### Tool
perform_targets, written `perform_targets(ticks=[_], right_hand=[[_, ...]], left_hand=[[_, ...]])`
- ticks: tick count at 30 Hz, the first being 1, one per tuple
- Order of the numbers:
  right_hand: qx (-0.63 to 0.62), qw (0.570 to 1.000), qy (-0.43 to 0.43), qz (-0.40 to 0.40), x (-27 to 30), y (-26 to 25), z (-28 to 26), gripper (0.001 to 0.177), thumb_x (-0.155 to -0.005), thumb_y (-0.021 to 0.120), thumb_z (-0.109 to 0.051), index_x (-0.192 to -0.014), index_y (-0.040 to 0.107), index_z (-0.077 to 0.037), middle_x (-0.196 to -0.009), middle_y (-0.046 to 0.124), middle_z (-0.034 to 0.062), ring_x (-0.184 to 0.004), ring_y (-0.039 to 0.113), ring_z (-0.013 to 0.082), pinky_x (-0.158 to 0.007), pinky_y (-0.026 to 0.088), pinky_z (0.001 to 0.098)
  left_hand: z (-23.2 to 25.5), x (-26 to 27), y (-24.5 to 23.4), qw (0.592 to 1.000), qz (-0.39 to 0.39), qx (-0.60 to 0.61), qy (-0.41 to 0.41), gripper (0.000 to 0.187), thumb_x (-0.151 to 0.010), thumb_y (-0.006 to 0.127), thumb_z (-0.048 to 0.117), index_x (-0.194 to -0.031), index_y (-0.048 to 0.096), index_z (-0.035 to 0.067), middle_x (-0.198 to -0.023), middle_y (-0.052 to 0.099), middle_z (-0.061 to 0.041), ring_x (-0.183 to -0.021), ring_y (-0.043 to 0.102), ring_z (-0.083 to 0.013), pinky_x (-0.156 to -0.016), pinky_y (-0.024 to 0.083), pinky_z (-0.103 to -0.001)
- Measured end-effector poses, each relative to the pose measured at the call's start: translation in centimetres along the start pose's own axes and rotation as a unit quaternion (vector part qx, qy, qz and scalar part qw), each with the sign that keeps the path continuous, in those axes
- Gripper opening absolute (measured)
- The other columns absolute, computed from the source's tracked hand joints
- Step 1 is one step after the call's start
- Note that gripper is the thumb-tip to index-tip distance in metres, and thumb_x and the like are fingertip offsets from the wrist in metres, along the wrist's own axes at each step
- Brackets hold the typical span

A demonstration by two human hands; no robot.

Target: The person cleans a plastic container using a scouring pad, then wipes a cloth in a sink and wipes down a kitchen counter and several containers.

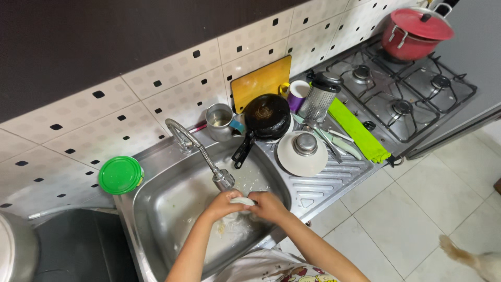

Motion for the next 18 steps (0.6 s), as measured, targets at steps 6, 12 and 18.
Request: perform_targets(ticks=[6, 12, 18], right_hand=[[-0.265, 0.963, 0.048, 0.017, 0.7, -2.7, -2.6, 0.017, -0.077, 0.087, -0.012, -0.074, 0.071, -0.009, -0.057, 0.057, -0.0028, -0.056, 0.054, 0.0092, -0.053, 0.043, 0.0227], [-0.578, 0.812, 0.077, 0.024, 0.6, -3.2, -3.3, 0.018, -0.088, 0.078, -0.016, -0.09, 0.062, -0.008, -0.072, 0.071, 0.0089, -0.065, 0.072, 0.0166, -0.058, 0.06, 0.0285], [-0.647, 0.746, 0.156, 0.017, 0.0, 1.8, -2.9, 0.032, -0.1, 0.067, -0.021, -0.129, 0.056, -0.016, -0.101, 0.069, 0.0055, -0.082, 0.075, 0.0156, -0.065, 0.067, 0.0332]], left_hand=[[-0.1, 2.1, -3.5, 0.987, 0.063, -0.144, -0.014, 0.026, -0.069, 0.093, 0.023, -0.086, 0.082, 0.008, -0.074, 0.068, -0.003, -0.074, 0.064, -0.0146, -0.066, 0.049, -0.026], [-5.1, -0.2, -1.1, 0.956, 0.224, 0.155, -0.113, 0.058, -0.089, 0.082, 0.033, -0.137, 0.067, 0.006, -0.133, 0.068, -0.017, -0.125, 0.062, -0.0268, -0.106, 0.049, -0.041], [-5.4, -2.2, -0.6, 0.917, 0.155, 0.341, -0.14, 0.07, -0.099, 0.054, 0.06, -0.144, 0.058, 0.007, -0.147, 0.061, -0.014, -0.134, 0.057, -0.0346, -0.114, 0.044, -0.05]])
Point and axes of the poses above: each hand's wrist, its own x-axis away from the middle knuckle, its own y-axis out of the palm, z = x × y, the point moved 1 cm from there along -x, towards the middle knuckle
